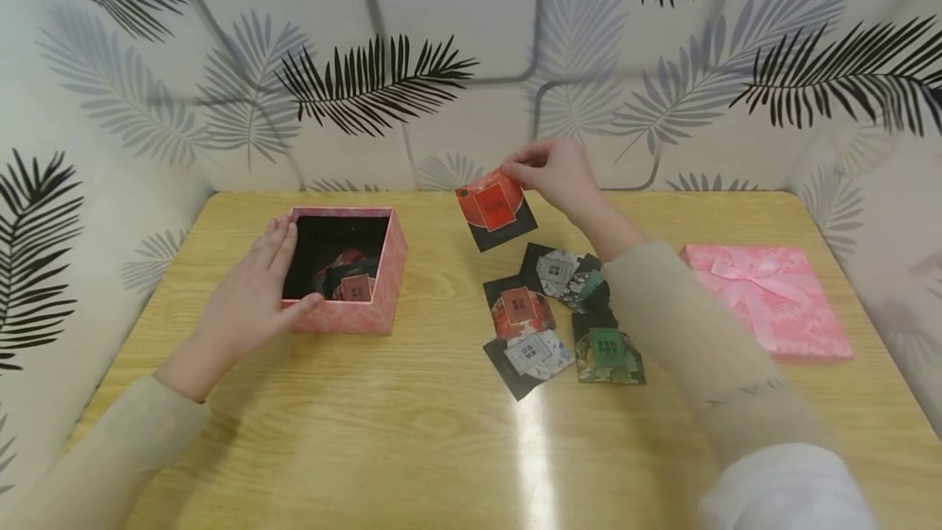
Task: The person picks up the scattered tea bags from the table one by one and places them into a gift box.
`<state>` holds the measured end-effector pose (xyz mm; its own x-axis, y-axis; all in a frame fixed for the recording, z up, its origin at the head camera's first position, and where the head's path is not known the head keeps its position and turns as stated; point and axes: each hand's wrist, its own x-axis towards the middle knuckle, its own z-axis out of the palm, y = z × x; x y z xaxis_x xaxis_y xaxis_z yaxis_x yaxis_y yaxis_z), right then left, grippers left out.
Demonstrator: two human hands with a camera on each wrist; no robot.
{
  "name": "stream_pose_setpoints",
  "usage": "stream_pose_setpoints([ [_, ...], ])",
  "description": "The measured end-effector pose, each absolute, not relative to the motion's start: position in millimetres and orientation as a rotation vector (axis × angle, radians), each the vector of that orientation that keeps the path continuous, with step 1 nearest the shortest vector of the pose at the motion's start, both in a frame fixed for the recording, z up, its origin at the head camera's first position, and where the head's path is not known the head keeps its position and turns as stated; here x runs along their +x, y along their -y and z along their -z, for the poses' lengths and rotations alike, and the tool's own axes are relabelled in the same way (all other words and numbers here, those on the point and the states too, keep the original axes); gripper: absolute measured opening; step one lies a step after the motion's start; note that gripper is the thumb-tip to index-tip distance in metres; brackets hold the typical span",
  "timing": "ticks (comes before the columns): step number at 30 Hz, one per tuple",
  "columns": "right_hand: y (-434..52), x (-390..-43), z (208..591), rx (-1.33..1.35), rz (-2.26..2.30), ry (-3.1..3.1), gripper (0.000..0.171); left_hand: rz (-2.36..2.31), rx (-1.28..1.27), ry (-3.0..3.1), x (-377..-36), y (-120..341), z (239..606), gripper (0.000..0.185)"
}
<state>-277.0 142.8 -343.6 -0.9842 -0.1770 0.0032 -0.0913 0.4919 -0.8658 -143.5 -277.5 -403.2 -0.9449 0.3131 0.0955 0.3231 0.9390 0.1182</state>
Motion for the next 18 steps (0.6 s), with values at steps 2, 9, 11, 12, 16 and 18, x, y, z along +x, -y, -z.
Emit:
stream_pose_setpoints([
  [2,-134,-277,340,-0.248,1.536,-2.636,0.028,0.197,-0.498,3.021,-144,278,403,0.115],
  [9,-103,-277,328,-0.306,1.612,-2.622,0.022,0.195,-0.499,3.036,-145,279,403,0.114],
  [11,-94,-276,325,-0.316,1.656,-2.604,0.020,0.195,-0.498,3.035,-145,279,403,0.114],
  [12,-90,-276,324,-0.320,1.671,-2.597,0.020,0.194,-0.499,3.032,-145,279,402,0.114],
  [16,-72,-274,321,-0.358,1.738,-2.541,0.019,0.183,-0.506,3.027,-145,278,401,0.112],
  [18,-62,-272,321,-0.381,1.760,-2.519,0.018,0.176,-0.507,3.027,-145,278,401,0.111],
])
